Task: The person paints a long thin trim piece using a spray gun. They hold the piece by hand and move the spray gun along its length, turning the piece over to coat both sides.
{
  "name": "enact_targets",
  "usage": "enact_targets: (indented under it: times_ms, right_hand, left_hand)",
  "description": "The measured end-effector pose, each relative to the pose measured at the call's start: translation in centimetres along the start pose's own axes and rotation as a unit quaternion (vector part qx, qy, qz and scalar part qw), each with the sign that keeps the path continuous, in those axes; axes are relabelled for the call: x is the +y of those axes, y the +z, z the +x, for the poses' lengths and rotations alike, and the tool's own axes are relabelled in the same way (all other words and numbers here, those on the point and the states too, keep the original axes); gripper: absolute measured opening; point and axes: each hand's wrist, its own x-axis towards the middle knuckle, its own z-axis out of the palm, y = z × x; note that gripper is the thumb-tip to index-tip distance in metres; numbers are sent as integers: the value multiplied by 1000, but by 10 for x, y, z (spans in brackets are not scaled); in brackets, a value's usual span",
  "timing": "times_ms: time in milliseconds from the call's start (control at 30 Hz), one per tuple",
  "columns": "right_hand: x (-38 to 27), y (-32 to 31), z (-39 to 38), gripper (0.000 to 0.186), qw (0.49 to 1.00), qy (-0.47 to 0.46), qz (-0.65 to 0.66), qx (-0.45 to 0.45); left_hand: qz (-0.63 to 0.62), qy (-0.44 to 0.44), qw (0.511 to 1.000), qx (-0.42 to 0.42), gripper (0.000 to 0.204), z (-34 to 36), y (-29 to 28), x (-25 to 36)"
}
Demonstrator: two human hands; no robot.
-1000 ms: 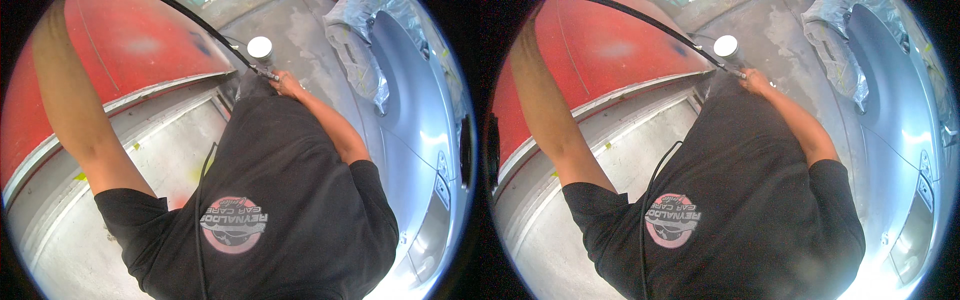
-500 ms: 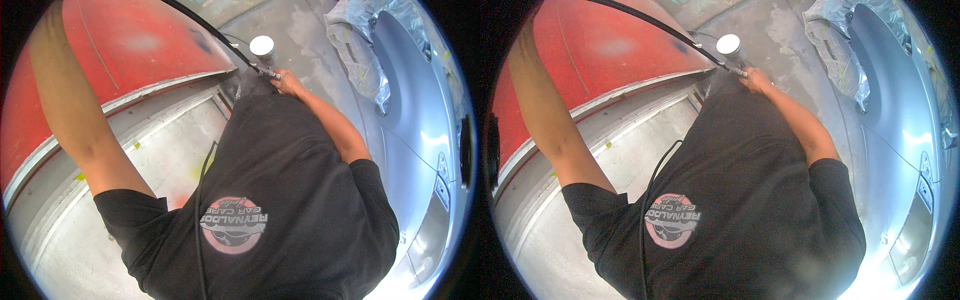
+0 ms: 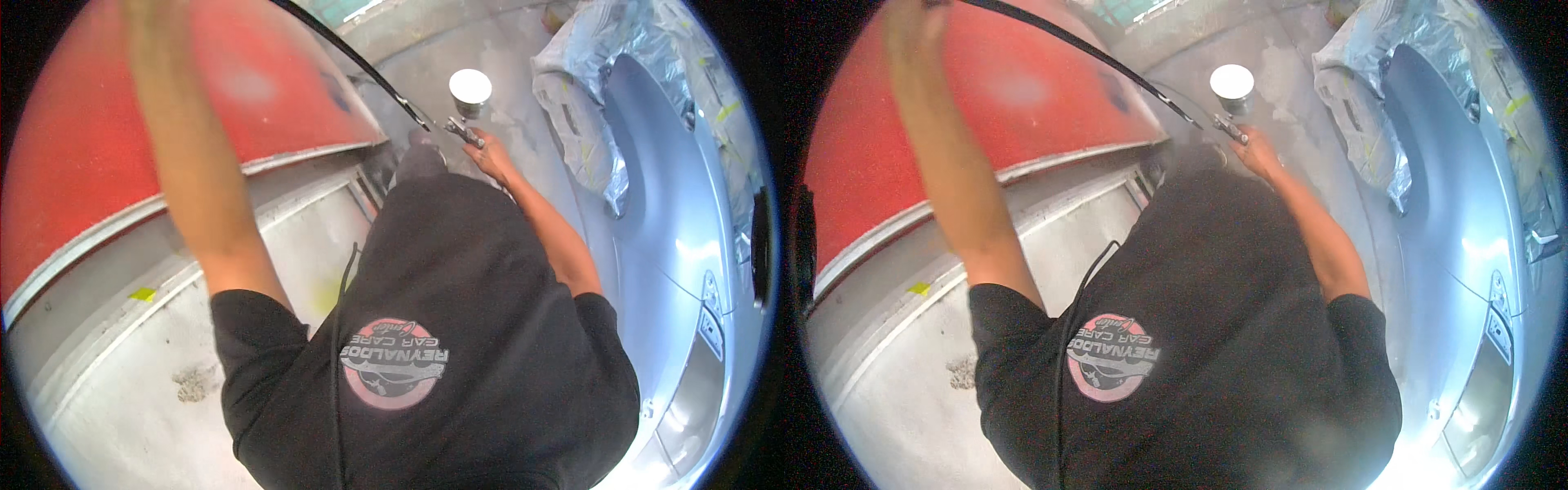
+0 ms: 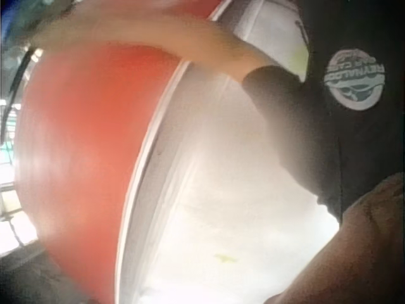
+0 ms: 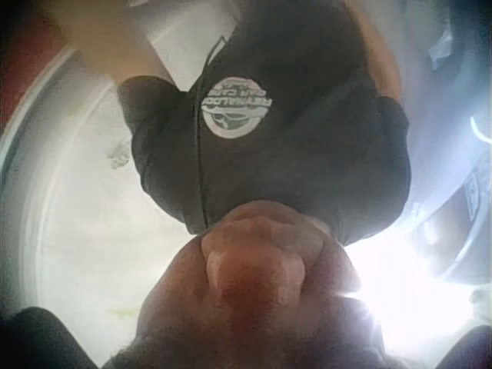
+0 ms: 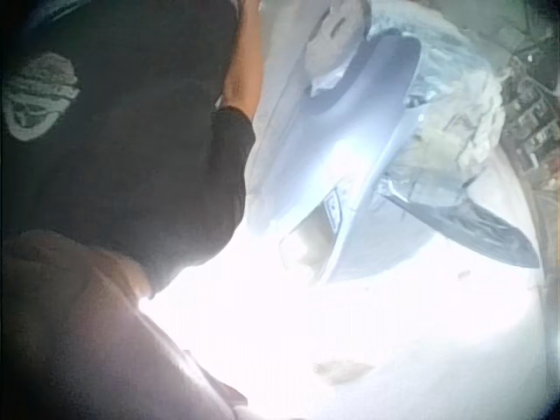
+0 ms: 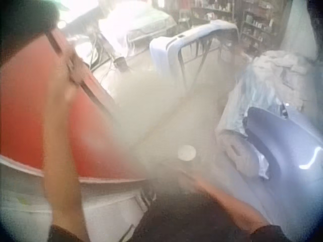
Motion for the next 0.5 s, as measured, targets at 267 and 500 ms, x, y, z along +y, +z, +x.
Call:
enact_targets:
  times_ms: [267,500]
  right_hand:
    - [-88,-65,15,40,996,-8,86,37]
    - [-176,-88,28,39,990,-134,-28,-32]
  left_hand:
    - [29,-136,987,75,22,-151,97,-180]
    - [28,-194,980,37,15,-230,104,-261]
